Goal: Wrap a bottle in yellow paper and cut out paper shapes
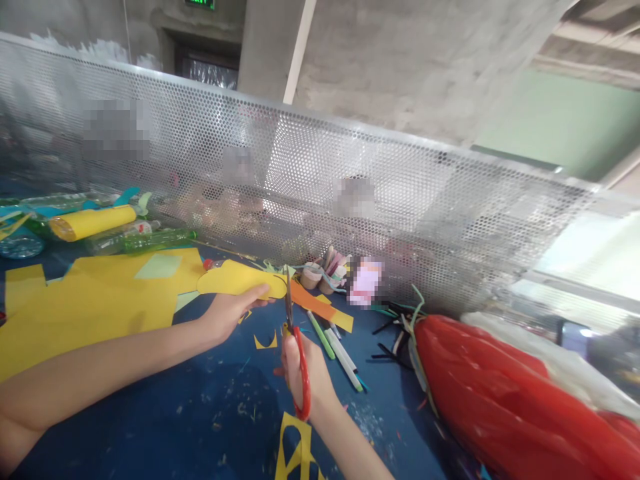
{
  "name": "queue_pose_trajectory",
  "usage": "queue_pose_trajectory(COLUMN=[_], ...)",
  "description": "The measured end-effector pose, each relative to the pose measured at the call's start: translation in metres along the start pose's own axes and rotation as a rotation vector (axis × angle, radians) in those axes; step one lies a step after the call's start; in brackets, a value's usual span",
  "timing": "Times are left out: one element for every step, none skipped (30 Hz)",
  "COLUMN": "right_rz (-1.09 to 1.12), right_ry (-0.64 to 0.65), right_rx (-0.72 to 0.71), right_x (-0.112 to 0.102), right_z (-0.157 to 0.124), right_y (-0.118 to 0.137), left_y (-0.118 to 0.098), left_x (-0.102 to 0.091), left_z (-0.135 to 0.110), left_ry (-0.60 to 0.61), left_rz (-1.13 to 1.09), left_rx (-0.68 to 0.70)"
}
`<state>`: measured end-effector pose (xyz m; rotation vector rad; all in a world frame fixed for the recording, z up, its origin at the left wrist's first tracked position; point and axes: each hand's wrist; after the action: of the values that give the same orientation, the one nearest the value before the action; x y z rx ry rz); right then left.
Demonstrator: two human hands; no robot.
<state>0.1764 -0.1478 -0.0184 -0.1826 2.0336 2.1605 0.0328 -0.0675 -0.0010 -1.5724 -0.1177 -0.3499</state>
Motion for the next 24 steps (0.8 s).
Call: queue_pose_trajectory(right_rz=[-0.013,-0.025,-0.038,-0.052,-0.067,-0.080,-0.087,-0.091,-0.093,-0.095,-0.099,-0.105,-0.111,-0.115,-0.116,-0.115,-0.114,-0.113,-0.115,-0.119,-0.123,-0.129,-0.136,-0.141], right_ry=[-0.003,-0.008,-0.010,-0.004,0.004,0.012,0.019,0.024,0.026,0.025,0.024,0.024,0.023,0.023,0.023,0.022,0.021,0.021,0.022,0.021,0.019,0.012,0.006,0.003], right_rx=[-0.002,-0.005,-0.012,-0.019,-0.025,-0.026,-0.024,-0.021,-0.020,-0.019,-0.019,-0.019,-0.020,-0.017,-0.015,-0.014,-0.015,-0.015,-0.014,-0.014,-0.013,-0.011,-0.008,-0.005], right_x=[-0.001,-0.001,-0.002,-0.003,-0.004,-0.005,-0.006,-0.007,-0.008,-0.008,-0.008,-0.008,-0.008,-0.008,-0.008,-0.008,-0.009,-0.009,-0.009,-0.009,-0.009,-0.009,-0.010,-0.010], right_z=[0.000,0.000,0.000,0.000,0.001,0.001,0.001,0.002,0.002,0.002,0.003,0.003,0.003,0.003,0.004,0.004,0.003,0.003,0.003,0.003,0.003,0.003,0.003,0.003], right_y=[0.000,0.000,0.001,0.001,0.002,0.004,0.005,0.006,0.007,0.007,0.007,0.007,0.006,0.006,0.006,0.005,0.005,0.005,0.005,0.006,0.006,0.006,0.006,0.006], left_y=[-0.001,-0.002,-0.003,-0.005,-0.006,-0.008,-0.010,-0.012,-0.013,-0.014,-0.015,-0.015,-0.015,-0.015,-0.015,-0.014,-0.014,-0.015,-0.015,-0.015,-0.015,-0.015,-0.015,-0.015], left_x=[0.000,0.000,0.000,0.000,0.000,-0.001,-0.001,-0.002,-0.002,-0.003,-0.004,-0.004,-0.005,-0.005,-0.005,-0.005,-0.005,-0.006,-0.006,-0.006,-0.006,-0.007,-0.007,-0.008], left_z=[0.000,0.000,0.000,0.000,0.001,0.001,0.002,0.003,0.003,0.004,0.005,0.005,0.006,0.006,0.007,0.007,0.007,0.008,0.008,0.009,0.009,0.010,0.011,0.012], left_ry=[0.003,0.011,0.023,0.033,0.041,0.042,0.037,0.032,0.030,0.030,0.034,0.038,0.041,0.043,0.043,0.043,0.045,0.050,0.056,0.062,0.068,0.078,0.085,0.093], left_rz=[0.005,0.002,-0.006,-0.015,-0.021,-0.022,-0.018,-0.007,0.007,0.021,0.035,0.047,0.057,0.065,0.072,0.077,0.079,0.078,0.073,0.067,0.062,0.061,0.066,0.077], left_rx=[0.014,0.031,0.051,0.072,0.094,0.116,0.135,0.149,0.161,0.168,0.172,0.173,0.173,0.176,0.179,0.182,0.187,0.195,0.204,0.213,0.223,0.237,0.252,0.267])
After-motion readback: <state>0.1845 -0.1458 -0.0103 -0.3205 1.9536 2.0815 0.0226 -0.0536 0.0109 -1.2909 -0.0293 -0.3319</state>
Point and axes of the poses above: each hand's wrist, its own z-axis towards the middle knuckle, its own x-axis out of the palm, y = z × x, and after that the axes turned 7 degrees about z, right-handed
